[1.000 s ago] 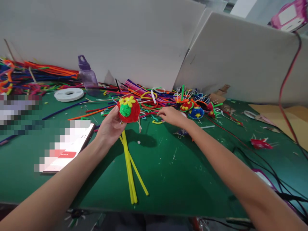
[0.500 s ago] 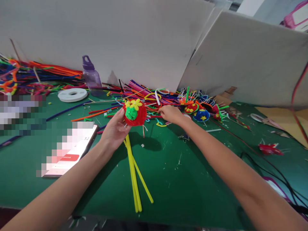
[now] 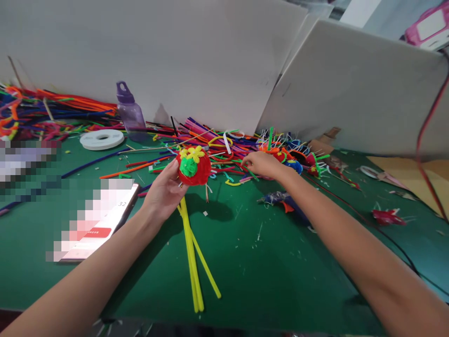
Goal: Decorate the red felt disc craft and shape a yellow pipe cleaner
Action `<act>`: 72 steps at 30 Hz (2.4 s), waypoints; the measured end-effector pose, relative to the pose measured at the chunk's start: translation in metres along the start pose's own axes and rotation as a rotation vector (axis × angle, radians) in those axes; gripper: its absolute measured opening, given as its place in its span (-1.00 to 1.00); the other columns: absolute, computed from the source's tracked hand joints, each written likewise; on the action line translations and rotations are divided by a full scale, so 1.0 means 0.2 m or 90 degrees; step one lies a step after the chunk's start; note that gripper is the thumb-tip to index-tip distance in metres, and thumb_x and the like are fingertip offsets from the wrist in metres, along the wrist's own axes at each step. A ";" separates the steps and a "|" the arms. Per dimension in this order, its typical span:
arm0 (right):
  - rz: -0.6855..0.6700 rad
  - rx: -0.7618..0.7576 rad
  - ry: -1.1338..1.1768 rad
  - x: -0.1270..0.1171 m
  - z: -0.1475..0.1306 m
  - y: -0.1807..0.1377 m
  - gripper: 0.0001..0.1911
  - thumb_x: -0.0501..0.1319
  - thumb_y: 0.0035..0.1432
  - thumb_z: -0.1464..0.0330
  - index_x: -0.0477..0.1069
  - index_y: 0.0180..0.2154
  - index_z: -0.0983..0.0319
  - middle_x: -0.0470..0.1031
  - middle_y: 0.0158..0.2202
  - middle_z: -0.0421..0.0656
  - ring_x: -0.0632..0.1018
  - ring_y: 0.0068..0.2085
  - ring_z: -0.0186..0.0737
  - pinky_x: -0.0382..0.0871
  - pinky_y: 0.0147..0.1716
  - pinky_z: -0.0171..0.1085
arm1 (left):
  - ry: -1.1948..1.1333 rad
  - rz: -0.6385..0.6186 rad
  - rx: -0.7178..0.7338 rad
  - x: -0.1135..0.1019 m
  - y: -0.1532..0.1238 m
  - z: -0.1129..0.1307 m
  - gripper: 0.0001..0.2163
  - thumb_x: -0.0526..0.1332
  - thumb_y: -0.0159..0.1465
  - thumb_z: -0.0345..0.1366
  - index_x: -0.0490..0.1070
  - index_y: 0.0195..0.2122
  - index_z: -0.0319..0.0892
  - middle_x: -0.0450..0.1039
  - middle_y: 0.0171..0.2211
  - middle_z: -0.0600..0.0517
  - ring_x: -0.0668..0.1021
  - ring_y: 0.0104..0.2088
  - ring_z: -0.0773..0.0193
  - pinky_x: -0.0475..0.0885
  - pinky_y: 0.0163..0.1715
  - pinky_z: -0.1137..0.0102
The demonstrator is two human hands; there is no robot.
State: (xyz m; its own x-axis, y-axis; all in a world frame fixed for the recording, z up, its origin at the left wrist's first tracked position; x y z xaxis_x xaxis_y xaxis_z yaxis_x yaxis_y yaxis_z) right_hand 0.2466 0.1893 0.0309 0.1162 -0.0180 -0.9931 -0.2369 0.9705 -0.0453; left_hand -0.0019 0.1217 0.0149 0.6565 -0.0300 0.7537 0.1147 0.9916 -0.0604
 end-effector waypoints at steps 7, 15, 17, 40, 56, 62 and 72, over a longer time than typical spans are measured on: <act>-0.018 0.030 -0.021 0.08 0.13 -0.09 -0.56 0.11 0.07 0.48 0.45 -0.01 0.13 0.52 -0.06 -0.07 0.52 -0.08 -0.03 0.38 -0.26 -0.20 | 0.011 -0.012 -0.010 0.00 0.00 -0.02 -0.86 0.16 0.25 -0.41 0.51 -0.28 -0.17 0.55 -0.14 0.03 0.53 -0.06 0.29 0.45 -0.07 0.44; 0.033 0.061 -0.032 -0.02 0.22 -0.13 -0.50 0.06 0.10 0.52 0.41 0.07 0.13 0.43 0.07 -0.05 0.46 0.04 0.05 0.39 -0.13 -0.10 | 0.024 -0.014 -0.012 0.00 0.01 -0.02 -0.84 0.18 0.23 -0.39 0.51 -0.20 -0.14 0.56 -0.16 0.05 0.54 -0.10 0.31 0.47 -0.12 0.44; 0.028 0.058 -0.027 -0.03 0.22 -0.14 -0.51 0.08 0.09 0.50 0.41 0.06 0.14 0.44 0.07 -0.06 0.45 0.04 0.04 0.37 -0.09 -0.10 | 0.031 -0.025 -0.013 0.01 0.01 -0.02 -0.84 0.19 0.23 -0.39 0.51 -0.20 -0.14 0.55 -0.15 0.05 0.54 -0.09 0.30 0.47 -0.11 0.44; -0.092 0.043 -0.011 0.07 0.38 -0.22 -0.78 0.17 0.06 0.38 0.57 -0.27 0.19 0.59 -0.27 -0.14 0.54 -0.27 -0.20 0.31 -0.31 -0.30 | 0.029 -0.036 -0.014 0.02 0.00 -0.03 -0.88 0.20 0.22 -0.40 0.51 -0.26 -0.15 0.57 -0.19 0.01 0.54 -0.08 0.27 0.46 -0.10 0.42; -0.009 0.088 0.060 -0.08 0.54 -0.30 -0.78 0.16 0.06 0.40 0.56 -0.27 0.22 0.60 -0.27 -0.15 0.56 -0.25 -0.18 0.35 -0.28 -0.30 | 0.031 -0.051 -0.021 0.03 0.00 -0.04 -0.87 0.21 0.21 -0.39 0.51 -0.23 -0.15 0.57 -0.18 0.01 0.56 -0.10 0.24 0.48 -0.12 0.42; -0.038 0.043 0.061 0.02 0.39 -0.27 -0.76 0.13 0.07 0.39 0.56 -0.27 0.21 0.60 -0.26 -0.15 0.55 -0.27 -0.19 0.35 -0.29 -0.28 | -0.042 0.022 -0.016 0.00 0.00 0.01 -0.84 0.13 0.28 -0.39 0.49 -0.20 -0.08 0.59 -0.28 0.07 0.59 -0.19 0.30 0.50 -0.20 0.45; 0.102 -0.135 0.129 -0.11 -0.15 -0.08 -0.69 0.06 0.16 0.41 0.53 -0.16 0.26 0.54 -0.11 -0.07 0.52 -0.08 -0.13 0.34 -0.06 -0.21 | -0.146 0.096 0.092 -0.13 0.04 0.22 -0.84 0.11 0.32 -0.37 0.49 -0.28 -0.03 0.56 -0.45 0.19 0.55 -0.42 0.46 0.45 -0.44 0.57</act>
State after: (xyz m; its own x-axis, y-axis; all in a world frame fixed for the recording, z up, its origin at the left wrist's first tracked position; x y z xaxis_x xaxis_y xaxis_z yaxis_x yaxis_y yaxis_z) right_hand 0.2181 0.1670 0.0508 -0.1283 0.0628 -0.9898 -0.4341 0.8938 0.1129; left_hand -0.0499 0.1369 0.0240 0.4713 0.1320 0.8720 -0.0889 0.9908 -0.1020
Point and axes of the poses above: each hand's wrist, its own y-axis towards the middle knuckle, its own x-axis out of the palm, z = x × y, the point moved 10 cm from there along y, towards the middle knuckle
